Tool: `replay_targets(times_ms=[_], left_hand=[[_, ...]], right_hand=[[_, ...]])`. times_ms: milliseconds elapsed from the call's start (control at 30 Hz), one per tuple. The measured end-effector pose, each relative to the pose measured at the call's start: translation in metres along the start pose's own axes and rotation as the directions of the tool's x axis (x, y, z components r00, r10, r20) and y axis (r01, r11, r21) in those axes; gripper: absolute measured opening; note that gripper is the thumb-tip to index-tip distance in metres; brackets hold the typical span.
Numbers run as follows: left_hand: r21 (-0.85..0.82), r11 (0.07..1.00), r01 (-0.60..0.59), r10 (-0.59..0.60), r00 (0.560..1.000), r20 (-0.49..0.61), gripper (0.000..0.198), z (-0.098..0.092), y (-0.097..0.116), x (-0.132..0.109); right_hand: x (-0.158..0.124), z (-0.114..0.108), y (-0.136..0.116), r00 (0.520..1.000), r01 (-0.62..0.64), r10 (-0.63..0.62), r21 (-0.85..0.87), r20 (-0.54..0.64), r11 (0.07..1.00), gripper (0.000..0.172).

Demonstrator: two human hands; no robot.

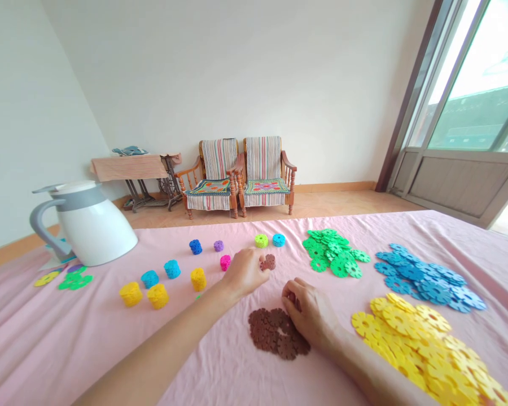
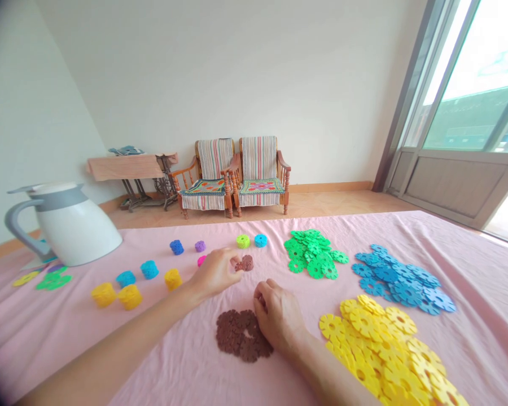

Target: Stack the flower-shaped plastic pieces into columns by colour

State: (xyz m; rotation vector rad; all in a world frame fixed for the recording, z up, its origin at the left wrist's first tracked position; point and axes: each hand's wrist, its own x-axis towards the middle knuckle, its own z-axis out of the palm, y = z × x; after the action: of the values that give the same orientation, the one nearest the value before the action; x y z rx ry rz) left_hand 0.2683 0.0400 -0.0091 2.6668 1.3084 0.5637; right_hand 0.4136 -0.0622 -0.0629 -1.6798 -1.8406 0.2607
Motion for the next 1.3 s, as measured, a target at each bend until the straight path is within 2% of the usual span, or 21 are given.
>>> replay_targets(times_ms=[133,300,567,900,1000,1100,1300], left_hand=[[0.0,1.0,0.006,-0.006,0.999,-0.032,0.005,-0.007,-0.002,0.017],[0.019,1.0,-0.006,0.006,1.0,-0.026,0.007,0.002,-0.005,0.029],[0.05,0.999,-0.006,0.004,1.0,0.029,0.009,0.012,-0.012,0.036],[0.02,1.0,-0.017,0.015,0.997,0.071,0.009,0.009,-0.009,0.037],[-0.004,1.0,-0.015,0.015,0.999,0.048,0.013,0.0,-0.002,0.031],[-0.051,0.998,-0.044,0.047,0.998,0.053,0.013,-0.015,0.006,0.014],[-0.179,0.97,-0.163,0.206,0.945,0.256,0.014,-0.037,0.01,-0.036]], right_hand=[[0.001,-0.001,0.0,1.0,-0.005,0.005,0.011,0.004,1.0,0.013],[0.001,0.0,0.0,1.0,-0.009,0.008,0.013,0.004,1.0,0.013],[0.001,0.001,0.002,1.0,-0.003,0.003,0.02,-0.005,1.0,0.014],[0.0,0.002,0.003,1.0,0.01,-0.009,0.029,-0.009,1.0,0.013],[0.0,0.002,0.003,1.0,0.01,-0.01,0.031,-0.008,0.999,0.013],[0.0,0.002,0.003,1.0,0.008,-0.007,0.032,-0.013,0.999,0.013],[0.001,0.003,0.003,1.0,-0.005,0.007,0.07,-0.022,0.998,0.012]])
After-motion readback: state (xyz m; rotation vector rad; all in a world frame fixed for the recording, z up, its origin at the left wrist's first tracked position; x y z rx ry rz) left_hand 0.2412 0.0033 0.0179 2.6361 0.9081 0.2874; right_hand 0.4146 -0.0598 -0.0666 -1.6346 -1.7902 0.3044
